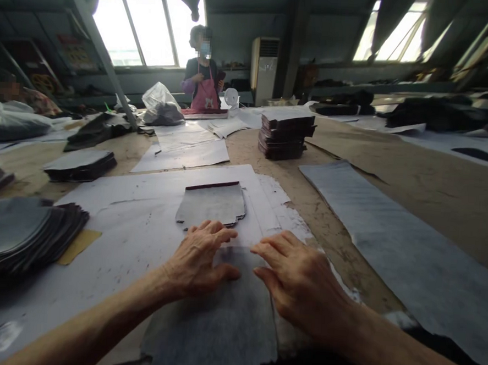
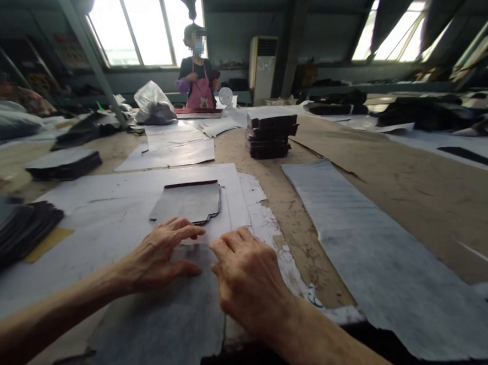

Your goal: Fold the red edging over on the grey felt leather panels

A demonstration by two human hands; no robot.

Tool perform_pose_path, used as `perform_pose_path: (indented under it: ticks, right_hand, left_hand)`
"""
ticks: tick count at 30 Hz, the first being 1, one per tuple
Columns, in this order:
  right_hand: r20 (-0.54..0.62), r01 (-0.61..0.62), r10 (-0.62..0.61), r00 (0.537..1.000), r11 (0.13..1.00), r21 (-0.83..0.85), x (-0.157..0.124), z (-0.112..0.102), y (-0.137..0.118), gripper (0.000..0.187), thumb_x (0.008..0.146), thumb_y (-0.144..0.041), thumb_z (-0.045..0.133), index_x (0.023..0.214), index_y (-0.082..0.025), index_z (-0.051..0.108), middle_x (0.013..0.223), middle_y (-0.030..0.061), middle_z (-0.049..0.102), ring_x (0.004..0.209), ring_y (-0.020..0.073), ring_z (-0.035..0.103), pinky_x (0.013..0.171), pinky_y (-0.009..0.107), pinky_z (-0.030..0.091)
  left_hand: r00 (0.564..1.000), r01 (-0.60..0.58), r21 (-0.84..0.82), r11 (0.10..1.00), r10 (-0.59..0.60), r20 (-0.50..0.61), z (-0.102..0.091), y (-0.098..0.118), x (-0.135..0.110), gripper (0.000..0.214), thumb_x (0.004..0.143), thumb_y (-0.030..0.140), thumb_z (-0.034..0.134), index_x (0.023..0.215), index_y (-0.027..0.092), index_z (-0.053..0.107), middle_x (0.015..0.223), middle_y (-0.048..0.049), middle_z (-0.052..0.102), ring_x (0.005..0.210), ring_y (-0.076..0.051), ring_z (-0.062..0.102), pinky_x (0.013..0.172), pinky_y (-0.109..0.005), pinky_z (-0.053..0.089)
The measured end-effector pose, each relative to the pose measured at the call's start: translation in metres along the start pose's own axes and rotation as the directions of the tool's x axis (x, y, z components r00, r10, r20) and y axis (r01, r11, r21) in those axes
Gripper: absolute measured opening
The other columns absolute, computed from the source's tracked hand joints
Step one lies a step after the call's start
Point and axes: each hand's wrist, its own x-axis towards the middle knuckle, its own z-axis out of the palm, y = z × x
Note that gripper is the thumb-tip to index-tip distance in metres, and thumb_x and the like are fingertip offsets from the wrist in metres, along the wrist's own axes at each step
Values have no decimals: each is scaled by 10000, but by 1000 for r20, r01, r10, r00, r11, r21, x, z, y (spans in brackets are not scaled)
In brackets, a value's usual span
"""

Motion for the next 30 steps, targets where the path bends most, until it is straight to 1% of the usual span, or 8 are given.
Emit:
perform_pose_path:
  ticks: [2, 4, 7, 11, 15, 20, 25, 30]
  right_hand:
    - [113, -22, 25, 993, 999, -32, 16, 8, 0, 237, 730, -125, 590, 964, -133, 625, 912, 77, 610, 905, 221, 507, 785, 344, 438]
    - [216, -24, 39, 976, 997, -70, 29, 14, 1, 266, 727, -170, 617, 989, -123, 622, 938, 88, 614, 932, 228, 502, 814, 352, 430]
    - [328, 7, 30, 944, 994, -109, 41, 17, 1, 252, 736, -217, 629, 972, -129, 632, 933, 86, 624, 918, 228, 513, 802, 352, 429]
    - [385, 29, 27, 923, 990, -138, 46, 16, 0, 212, 721, -193, 641, 927, -149, 649, 880, 68, 635, 862, 218, 535, 767, 347, 425]
    - [349, 15, 23, 937, 994, -106, 44, 17, 3, 196, 702, -166, 662, 898, -159, 660, 834, 59, 625, 806, 196, 536, 719, 322, 421]
    - [156, 124, -117, 981, 992, -33, 30, 22, 6, 167, 764, -109, 577, 895, -174, 657, 798, 53, 603, 771, 170, 506, 703, 309, 398]
    - [62, 312, -309, 949, 949, -51, 19, 25, 4, 262, 858, -85, 389, 930, -119, 639, 772, 71, 594, 739, 178, 473, 697, 346, 383]
    - [68, 379, -375, 925, 922, -80, 16, 28, 5, 278, 874, -85, 352, 940, -87, 621, 798, 87, 590, 750, 185, 463, 714, 365, 386]
  left_hand:
    - [998, 5, 3, 1000, -4, -61, 2, -4, -4, 630, 623, 404, 728, 1169, 188, 497, 1129, -92, 523, 1019, -271, 471, 835, -458, 413]
    - [997, 9, -3, 1000, -9, -82, 1, -9, -10, 641, 638, 430, 717, 1186, 195, 481, 1180, -88, 512, 1050, -272, 465, 850, -461, 406]
    - [998, 31, -26, 999, -32, -46, -3, -17, -18, 478, 716, 354, 668, 1146, 220, 507, 1116, -46, 572, 999, -236, 510, 843, -441, 408]
    - [998, 43, -30, 999, -44, -42, -8, -24, -23, 365, 738, 223, 635, 1091, 236, 545, 1001, -18, 608, 950, -221, 532, 829, -432, 408]
    - [998, -12, -79, 997, 6, -66, -7, -30, -22, 302, 732, 197, 636, 1029, 234, 593, 906, -18, 609, 877, -208, 547, 802, -431, 422]
    - [956, -230, -96, 969, 206, -210, 0, -39, -26, 251, 792, 105, 522, 972, 243, 631, 832, -17, 579, 784, -151, 512, 726, -332, 441]
    - [894, -396, -42, 917, 375, -245, 3, -42, -33, 362, 781, 1, 424, 1005, 213, 612, 783, -25, 540, 737, -141, 454, 684, -295, 425]
    - [890, -426, -8, 905, 417, -185, 2, -40, -36, 396, 765, -26, 401, 1068, 169, 567, 842, -50, 539, 770, -164, 435, 712, -318, 421]
